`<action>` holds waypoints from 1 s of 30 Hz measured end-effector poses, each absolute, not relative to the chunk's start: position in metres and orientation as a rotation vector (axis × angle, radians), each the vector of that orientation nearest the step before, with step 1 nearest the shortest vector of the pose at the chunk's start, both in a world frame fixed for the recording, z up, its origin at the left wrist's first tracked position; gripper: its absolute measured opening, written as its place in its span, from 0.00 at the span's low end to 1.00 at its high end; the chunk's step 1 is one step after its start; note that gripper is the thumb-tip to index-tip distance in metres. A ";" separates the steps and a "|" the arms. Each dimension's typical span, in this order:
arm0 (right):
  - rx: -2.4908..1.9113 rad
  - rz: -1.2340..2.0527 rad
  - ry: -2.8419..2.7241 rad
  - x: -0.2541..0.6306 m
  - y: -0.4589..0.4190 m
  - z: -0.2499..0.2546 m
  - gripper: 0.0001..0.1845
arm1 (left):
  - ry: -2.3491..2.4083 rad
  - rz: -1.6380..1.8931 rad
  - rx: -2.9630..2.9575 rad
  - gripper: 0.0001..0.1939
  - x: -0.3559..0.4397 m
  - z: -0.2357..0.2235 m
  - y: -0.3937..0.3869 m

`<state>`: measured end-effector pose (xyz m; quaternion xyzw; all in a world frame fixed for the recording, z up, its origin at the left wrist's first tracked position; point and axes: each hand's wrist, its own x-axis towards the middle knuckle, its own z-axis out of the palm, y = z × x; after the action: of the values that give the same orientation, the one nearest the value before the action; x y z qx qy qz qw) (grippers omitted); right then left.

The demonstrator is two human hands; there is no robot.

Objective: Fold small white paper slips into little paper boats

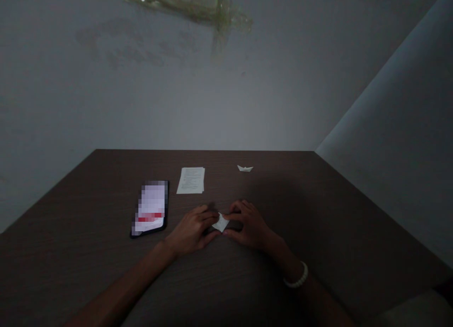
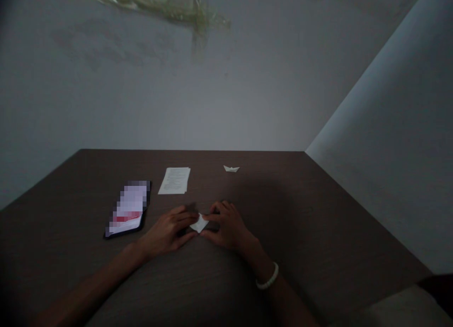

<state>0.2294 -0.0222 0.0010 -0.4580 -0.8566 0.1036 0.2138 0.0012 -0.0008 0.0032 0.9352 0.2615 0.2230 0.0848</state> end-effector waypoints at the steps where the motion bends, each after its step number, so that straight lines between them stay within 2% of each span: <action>1: -1.266 0.286 -2.380 0.229 -0.022 0.001 0.20 | 0.778 0.665 2.786 0.10 0.002 0.003 -0.001; 7: -1.277 0.272 -2.360 0.228 -0.022 0.001 0.18 | 0.734 0.736 2.811 0.10 0.004 0.002 -0.001; 14: -1.246 0.216 -2.338 0.227 -0.021 -0.008 0.07 | 0.796 0.798 2.802 0.11 0.000 -0.009 0.003; 30: -1.203 0.222 -2.276 0.225 -0.023 -0.010 0.05 | 0.832 0.868 2.772 0.15 -0.002 -0.012 0.002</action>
<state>0.2249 -0.0228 -0.0105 -0.4475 -0.8469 0.0825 0.2751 -0.0017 0.0024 -0.0116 0.9158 0.2748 0.2867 0.0603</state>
